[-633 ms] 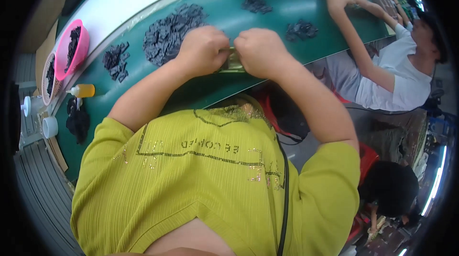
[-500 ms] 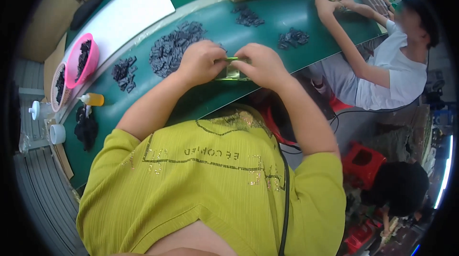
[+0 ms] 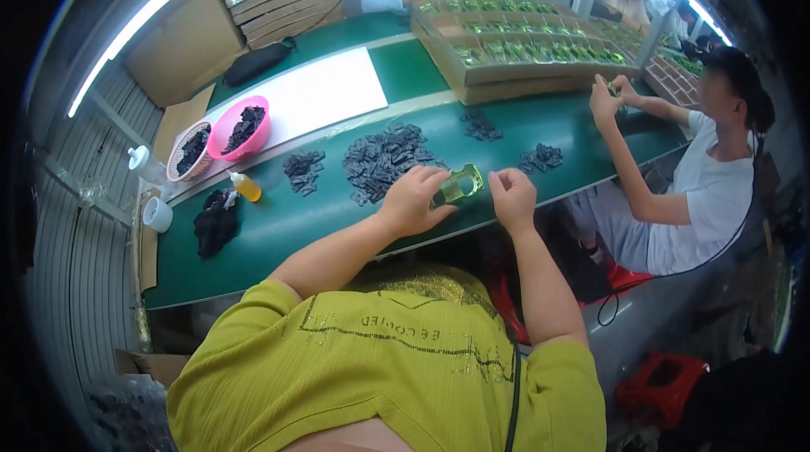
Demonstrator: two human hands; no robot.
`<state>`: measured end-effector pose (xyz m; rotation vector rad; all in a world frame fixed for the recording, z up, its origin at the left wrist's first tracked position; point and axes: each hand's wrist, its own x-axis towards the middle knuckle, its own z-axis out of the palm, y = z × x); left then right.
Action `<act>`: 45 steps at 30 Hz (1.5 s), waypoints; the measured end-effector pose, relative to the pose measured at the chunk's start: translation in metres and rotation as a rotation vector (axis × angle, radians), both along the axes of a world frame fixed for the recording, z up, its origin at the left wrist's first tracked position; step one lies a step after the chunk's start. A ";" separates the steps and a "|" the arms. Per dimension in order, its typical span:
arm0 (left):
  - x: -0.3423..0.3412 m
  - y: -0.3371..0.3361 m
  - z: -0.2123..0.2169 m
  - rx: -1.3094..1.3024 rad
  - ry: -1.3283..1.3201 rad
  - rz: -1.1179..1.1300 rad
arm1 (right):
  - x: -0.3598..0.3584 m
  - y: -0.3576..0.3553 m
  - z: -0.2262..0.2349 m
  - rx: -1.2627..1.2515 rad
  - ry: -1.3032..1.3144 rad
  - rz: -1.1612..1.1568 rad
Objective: The person assembles toy cars by taking car frames from a tray, attaching small plastic pieces and doors onto each frame by hand, and returning the assembled cars to the tray.
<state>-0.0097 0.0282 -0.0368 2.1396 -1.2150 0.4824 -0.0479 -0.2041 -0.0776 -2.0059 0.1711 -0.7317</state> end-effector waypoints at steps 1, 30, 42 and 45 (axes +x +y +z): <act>-0.001 0.001 -0.002 -0.028 0.002 -0.012 | -0.001 0.000 0.000 0.023 0.000 0.012; 0.015 0.003 -0.005 -0.091 0.174 -0.120 | 0.128 -0.049 0.039 -0.297 0.637 -0.185; 0.018 0.004 -0.002 -0.092 0.287 -0.102 | 0.119 -0.039 0.058 -0.296 0.741 -0.166; 0.020 0.001 -0.003 -0.085 0.297 -0.106 | 0.128 -0.060 0.035 -0.328 0.667 -0.113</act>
